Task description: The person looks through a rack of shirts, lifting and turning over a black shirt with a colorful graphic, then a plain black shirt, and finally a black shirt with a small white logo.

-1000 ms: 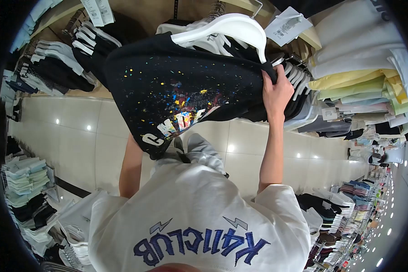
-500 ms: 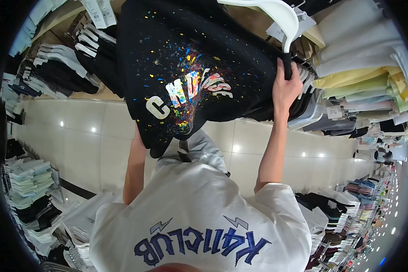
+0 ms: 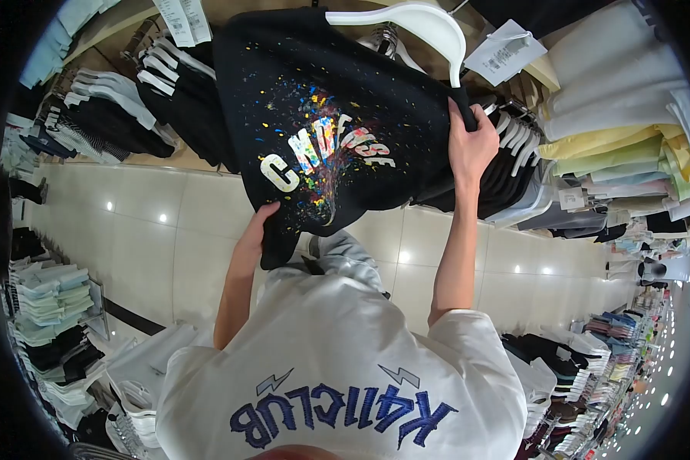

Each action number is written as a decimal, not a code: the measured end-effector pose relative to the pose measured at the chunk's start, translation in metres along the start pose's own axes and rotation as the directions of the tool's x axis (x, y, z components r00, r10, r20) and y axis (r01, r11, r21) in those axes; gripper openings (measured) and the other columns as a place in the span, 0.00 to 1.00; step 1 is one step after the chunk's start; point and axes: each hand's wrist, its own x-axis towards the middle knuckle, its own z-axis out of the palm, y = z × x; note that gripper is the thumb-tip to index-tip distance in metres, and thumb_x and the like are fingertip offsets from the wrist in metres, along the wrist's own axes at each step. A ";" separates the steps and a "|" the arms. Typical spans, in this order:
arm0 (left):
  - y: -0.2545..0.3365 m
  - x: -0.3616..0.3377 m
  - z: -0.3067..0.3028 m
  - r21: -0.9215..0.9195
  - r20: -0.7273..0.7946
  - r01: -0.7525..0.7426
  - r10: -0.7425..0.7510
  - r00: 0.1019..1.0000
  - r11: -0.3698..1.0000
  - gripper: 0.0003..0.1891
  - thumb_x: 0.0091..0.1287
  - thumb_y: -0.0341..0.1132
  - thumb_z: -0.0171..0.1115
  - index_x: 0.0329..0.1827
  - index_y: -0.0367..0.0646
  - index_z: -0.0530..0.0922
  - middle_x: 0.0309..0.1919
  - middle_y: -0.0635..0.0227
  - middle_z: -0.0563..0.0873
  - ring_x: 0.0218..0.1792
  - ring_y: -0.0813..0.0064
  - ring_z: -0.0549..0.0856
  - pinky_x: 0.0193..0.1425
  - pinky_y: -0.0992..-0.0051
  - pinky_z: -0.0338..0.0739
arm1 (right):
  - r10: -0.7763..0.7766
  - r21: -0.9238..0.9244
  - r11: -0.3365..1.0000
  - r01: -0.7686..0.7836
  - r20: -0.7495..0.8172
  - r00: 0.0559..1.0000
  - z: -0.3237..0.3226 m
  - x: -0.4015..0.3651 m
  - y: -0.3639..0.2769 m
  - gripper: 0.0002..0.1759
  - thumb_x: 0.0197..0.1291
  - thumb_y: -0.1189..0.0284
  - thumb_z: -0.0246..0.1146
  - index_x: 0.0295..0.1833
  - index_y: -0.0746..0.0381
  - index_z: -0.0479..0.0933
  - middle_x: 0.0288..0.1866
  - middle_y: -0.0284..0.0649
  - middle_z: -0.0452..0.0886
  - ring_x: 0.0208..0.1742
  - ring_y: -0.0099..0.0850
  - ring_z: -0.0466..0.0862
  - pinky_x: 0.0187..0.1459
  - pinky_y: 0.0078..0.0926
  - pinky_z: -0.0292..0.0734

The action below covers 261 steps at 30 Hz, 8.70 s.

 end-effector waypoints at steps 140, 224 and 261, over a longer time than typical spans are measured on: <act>0.039 0.000 0.011 0.327 0.041 -0.567 0.588 0.808 0.756 0.05 0.75 0.26 0.57 0.40 0.36 0.78 0.29 0.80 0.73 0.31 0.91 0.69 0.35 0.84 0.63 | -0.778 0.747 -0.160 -0.646 0.308 0.548 0.150 -0.107 0.005 0.07 0.73 0.68 0.58 0.43 0.60 0.69 0.37 0.39 0.77 0.48 0.39 0.78 0.70 0.49 0.64; 0.091 0.027 0.039 0.917 0.398 -0.205 0.783 0.477 -0.341 0.24 0.58 0.50 0.76 0.40 0.37 0.79 0.28 0.62 0.83 0.28 0.59 0.84 0.30 0.64 0.77 | -0.114 -0.003 0.992 0.129 0.439 0.891 0.034 -0.053 0.026 0.17 0.46 0.73 0.77 0.40 0.66 0.78 0.35 0.46 0.80 0.37 0.42 0.81 0.43 0.33 0.76; 0.185 -0.049 0.012 0.977 -0.180 -0.085 0.969 0.168 0.197 0.26 0.68 0.51 0.68 0.52 0.32 0.84 0.19 0.66 0.73 0.25 0.81 0.68 0.30 0.75 0.65 | 0.201 0.333 0.572 -0.749 0.829 0.522 0.078 -0.152 0.111 0.34 0.77 0.52 0.52 0.74 0.69 0.63 0.70 0.42 0.73 0.68 0.26 0.72 0.68 0.28 0.66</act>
